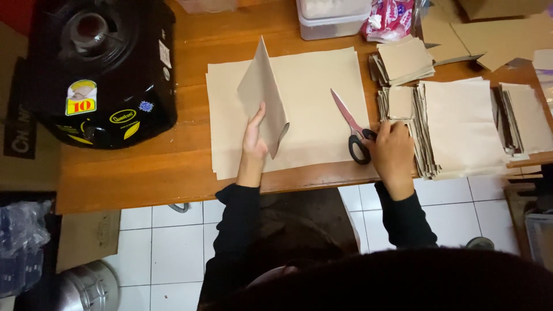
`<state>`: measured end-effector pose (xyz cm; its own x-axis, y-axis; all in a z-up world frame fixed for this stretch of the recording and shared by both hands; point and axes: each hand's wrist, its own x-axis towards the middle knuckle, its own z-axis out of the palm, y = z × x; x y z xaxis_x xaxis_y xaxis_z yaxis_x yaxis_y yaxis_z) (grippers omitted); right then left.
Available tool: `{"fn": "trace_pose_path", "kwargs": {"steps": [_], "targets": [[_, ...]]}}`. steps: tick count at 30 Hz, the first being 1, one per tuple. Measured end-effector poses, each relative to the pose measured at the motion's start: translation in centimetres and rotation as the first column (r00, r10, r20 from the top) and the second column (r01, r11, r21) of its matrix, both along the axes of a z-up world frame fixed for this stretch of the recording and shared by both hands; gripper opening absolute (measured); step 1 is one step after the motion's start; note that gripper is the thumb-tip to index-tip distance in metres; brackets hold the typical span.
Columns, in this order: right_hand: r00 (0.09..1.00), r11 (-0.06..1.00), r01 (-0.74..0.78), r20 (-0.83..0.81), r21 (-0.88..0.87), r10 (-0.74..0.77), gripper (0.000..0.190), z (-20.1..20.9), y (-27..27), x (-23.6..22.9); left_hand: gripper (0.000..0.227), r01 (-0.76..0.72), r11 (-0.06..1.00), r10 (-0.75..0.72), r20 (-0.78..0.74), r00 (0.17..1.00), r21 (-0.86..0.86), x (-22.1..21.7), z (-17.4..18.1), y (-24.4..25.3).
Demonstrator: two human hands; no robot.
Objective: The person folds a sheet of brown paper on a wooden table and then uses scissors to trim the folded edges into a smaller rectangle. The trimmed piece is placed on the table while the person continues to cut additional folded sheets.
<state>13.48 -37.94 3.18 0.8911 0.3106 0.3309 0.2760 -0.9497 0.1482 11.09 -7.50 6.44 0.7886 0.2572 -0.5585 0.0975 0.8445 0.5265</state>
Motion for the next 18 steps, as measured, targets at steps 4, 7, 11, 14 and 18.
{"fn": "trace_pose_path", "kwargs": {"steps": [4,7,11,14,18], "targets": [[0.996,0.998,-0.011,-0.090,0.057,0.016,0.052,0.7,0.0,-0.8,0.104,-0.040,0.998,0.040,-0.001,0.999,-0.056,-0.6,1.8,-0.2],[0.984,0.982,0.019,-0.176,0.190,0.015,0.063,1.4,0.5,-1.2,0.117,0.024,0.982,-0.003,-0.112,0.994,0.189,-1.4,2.4,0.2],[0.971,0.999,-0.005,-0.238,0.051,0.017,0.057,0.2,0.6,-0.2,0.080,0.044,0.988,-0.040,-0.030,0.999,0.151,-0.8,-2.7,1.5],[0.940,1.000,0.015,-0.341,0.020,-0.008,0.054,1.3,1.3,0.4,0.077,0.014,0.995,-0.019,0.042,0.999,0.097,-0.4,-4.7,1.8],[0.854,0.998,0.059,-0.517,-0.010,-0.056,0.051,0.8,0.0,2.5,0.064,-0.072,0.997,0.072,0.146,0.987,-0.005,0.2,-6.1,1.7]]}}
